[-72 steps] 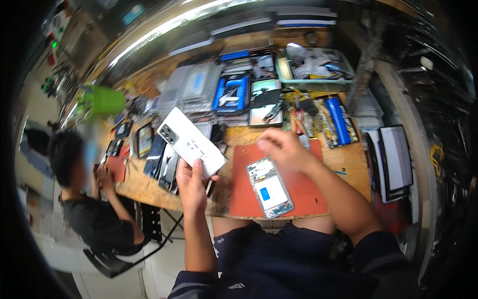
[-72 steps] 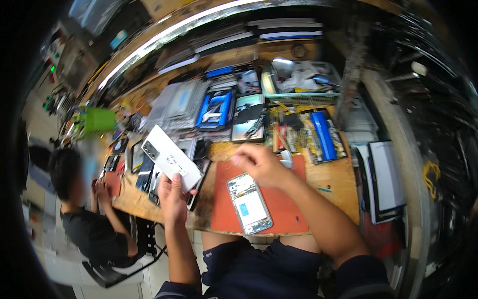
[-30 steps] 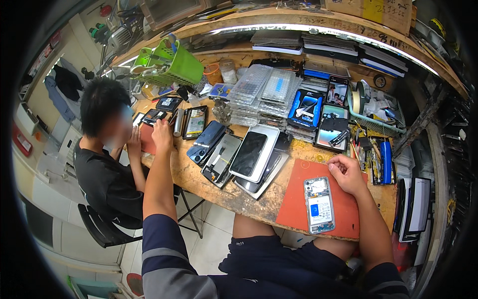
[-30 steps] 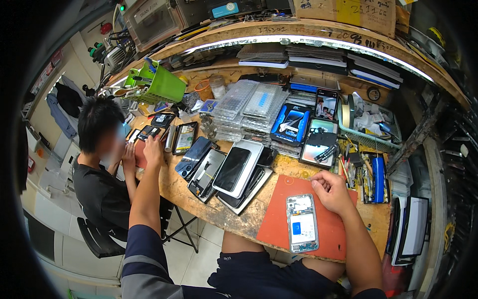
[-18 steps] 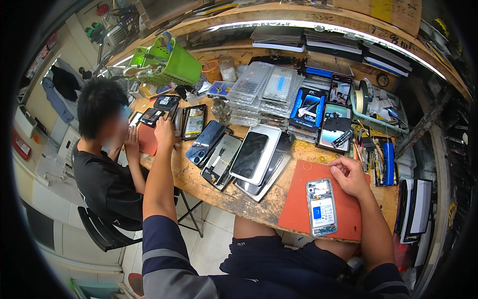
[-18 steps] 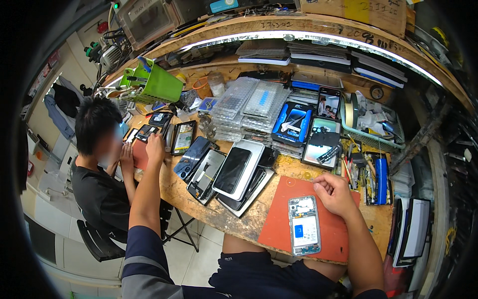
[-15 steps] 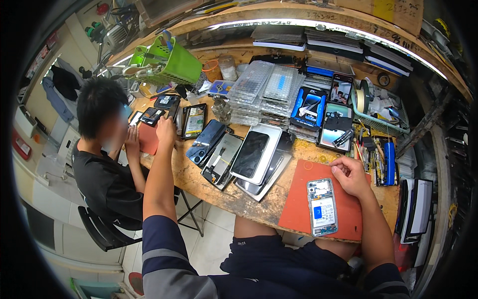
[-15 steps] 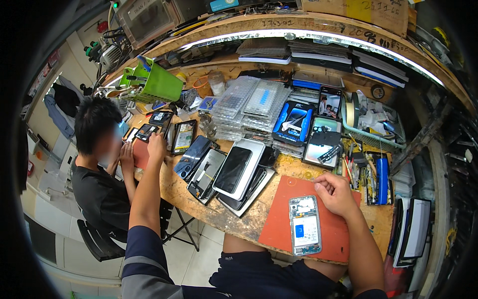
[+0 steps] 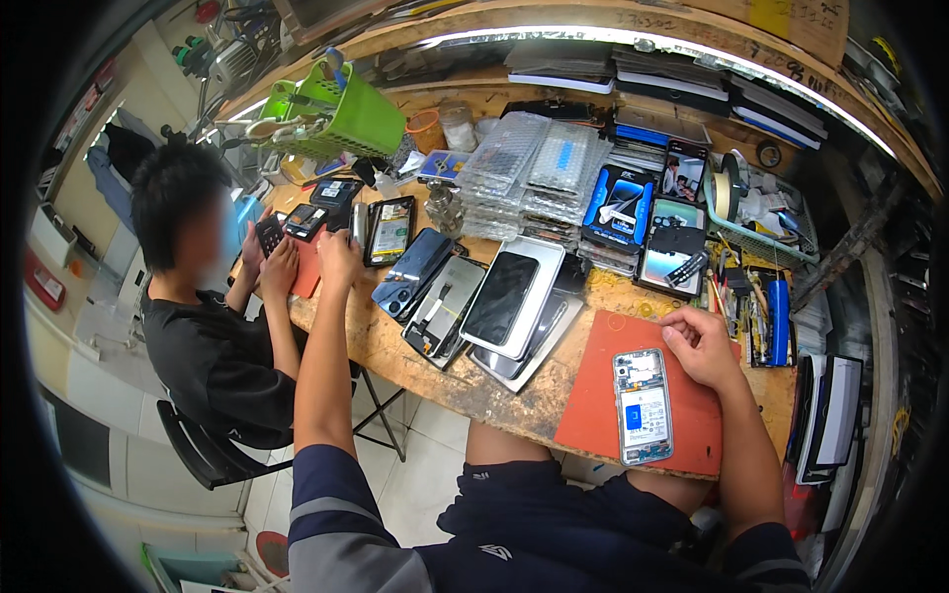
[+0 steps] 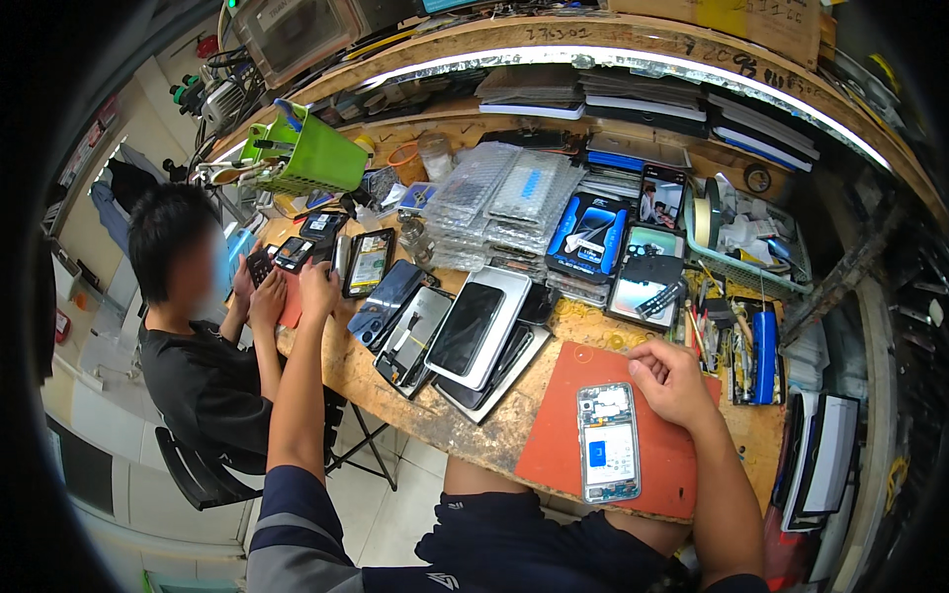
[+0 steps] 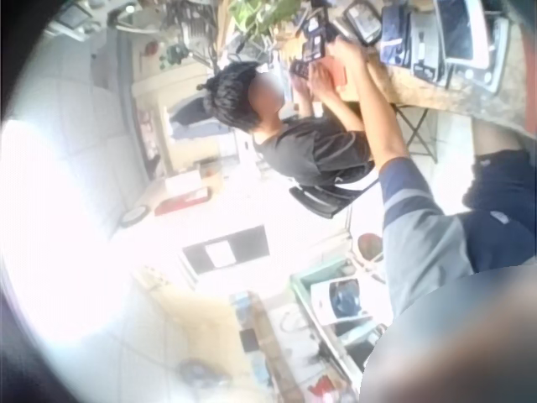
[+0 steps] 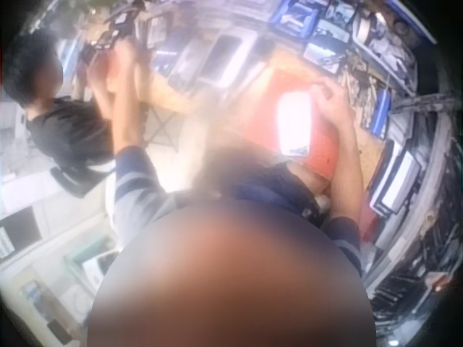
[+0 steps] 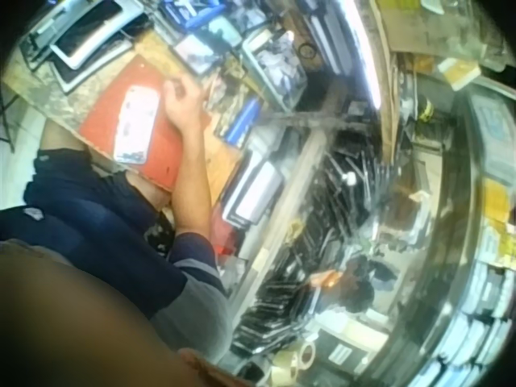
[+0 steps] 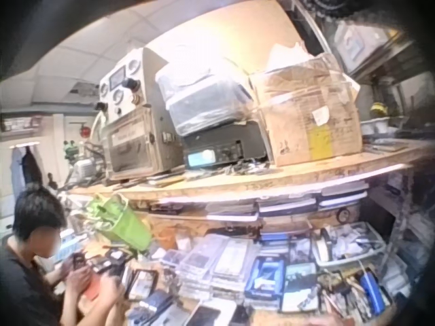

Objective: The person handles several smartphones and internal components on a cluttered workbench. They pick up a disassembled phone, inspect the internal frame and battery, and then examine a white smartphone, turning it over to view the back. Another person works on a separate device nearby.

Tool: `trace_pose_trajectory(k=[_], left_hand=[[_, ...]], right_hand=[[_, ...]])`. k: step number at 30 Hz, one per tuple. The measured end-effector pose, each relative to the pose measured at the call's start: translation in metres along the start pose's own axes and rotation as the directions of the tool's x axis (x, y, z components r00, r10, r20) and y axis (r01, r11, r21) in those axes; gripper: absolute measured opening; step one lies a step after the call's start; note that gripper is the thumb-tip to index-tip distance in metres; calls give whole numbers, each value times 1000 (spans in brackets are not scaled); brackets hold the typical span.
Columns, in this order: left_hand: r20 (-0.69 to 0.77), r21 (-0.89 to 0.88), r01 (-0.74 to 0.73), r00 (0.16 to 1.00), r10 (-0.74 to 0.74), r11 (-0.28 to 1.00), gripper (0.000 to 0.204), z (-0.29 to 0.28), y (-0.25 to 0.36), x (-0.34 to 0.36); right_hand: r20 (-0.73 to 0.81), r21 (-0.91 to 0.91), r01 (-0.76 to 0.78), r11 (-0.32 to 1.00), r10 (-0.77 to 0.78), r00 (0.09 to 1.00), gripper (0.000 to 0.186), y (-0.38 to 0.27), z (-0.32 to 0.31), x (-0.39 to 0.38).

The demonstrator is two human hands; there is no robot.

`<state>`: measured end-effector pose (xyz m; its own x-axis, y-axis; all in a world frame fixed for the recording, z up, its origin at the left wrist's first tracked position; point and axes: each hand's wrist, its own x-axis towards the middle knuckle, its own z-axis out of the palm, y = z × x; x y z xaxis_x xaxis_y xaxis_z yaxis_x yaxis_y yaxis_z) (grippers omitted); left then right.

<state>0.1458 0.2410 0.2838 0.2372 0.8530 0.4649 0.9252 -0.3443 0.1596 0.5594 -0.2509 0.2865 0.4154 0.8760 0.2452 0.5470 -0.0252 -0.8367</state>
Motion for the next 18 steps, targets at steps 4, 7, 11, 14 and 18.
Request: trace_pose_trajectory(k=[4,7,11,14,18], left_hand=[[-173,-161,-107,982,78,981,29,-26,45,-44],[-241,-279,-249,953,183,928,28,-53,95,-91],[-270,-412,-445,893,359,795,29,-81,189,-145],[-325,-501,-555,832,450,664,31,-92,277,-167],[-495,-448,-719,694,522,531,40,-97,382,-193]], right_hand=[[1,5,22,1000,-22,1000,12,0,0,0],[-11,-1,34,999,-34,999,12,-1,0,-1],[-42,41,57,998,-55,998,13,-7,6,-3],[6,133,42,990,-43,999,15,-12,11,-5],[153,444,-26,896,-47,987,29,-13,16,-9]])
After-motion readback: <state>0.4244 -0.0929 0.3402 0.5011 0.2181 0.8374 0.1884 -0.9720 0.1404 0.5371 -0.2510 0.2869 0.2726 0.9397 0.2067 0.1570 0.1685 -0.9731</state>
